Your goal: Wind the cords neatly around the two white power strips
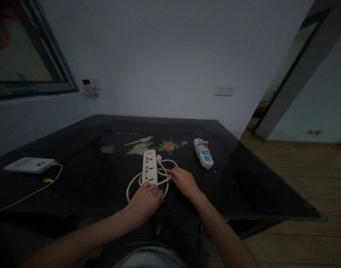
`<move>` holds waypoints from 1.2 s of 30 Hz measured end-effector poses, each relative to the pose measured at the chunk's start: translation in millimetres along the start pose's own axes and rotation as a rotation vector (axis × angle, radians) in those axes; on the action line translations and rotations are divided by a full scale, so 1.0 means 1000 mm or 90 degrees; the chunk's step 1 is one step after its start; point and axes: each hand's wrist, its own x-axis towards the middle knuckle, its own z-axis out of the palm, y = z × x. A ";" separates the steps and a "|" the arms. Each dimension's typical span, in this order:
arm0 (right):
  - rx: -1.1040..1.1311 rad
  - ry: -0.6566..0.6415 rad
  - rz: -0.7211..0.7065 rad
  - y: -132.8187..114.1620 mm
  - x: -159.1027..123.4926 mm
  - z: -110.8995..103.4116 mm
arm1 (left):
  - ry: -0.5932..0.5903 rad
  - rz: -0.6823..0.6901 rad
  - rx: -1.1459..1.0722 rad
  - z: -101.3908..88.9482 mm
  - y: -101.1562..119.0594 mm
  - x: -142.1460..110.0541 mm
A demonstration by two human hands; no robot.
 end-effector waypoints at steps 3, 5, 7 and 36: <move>-0.013 -0.013 -0.015 0.001 -0.001 -0.001 | -0.051 0.039 -0.017 -0.019 -0.007 0.005; -0.017 -0.015 -0.020 0.002 -0.001 0.000 | -0.044 0.045 -0.051 -0.036 -0.020 0.019; -0.018 -0.013 -0.024 0.002 -0.002 0.000 | 0.040 0.004 -0.073 -0.049 -0.042 0.043; -0.007 0.028 -0.004 0.002 -0.002 -0.003 | -0.156 -0.140 -0.087 -0.027 -0.098 0.135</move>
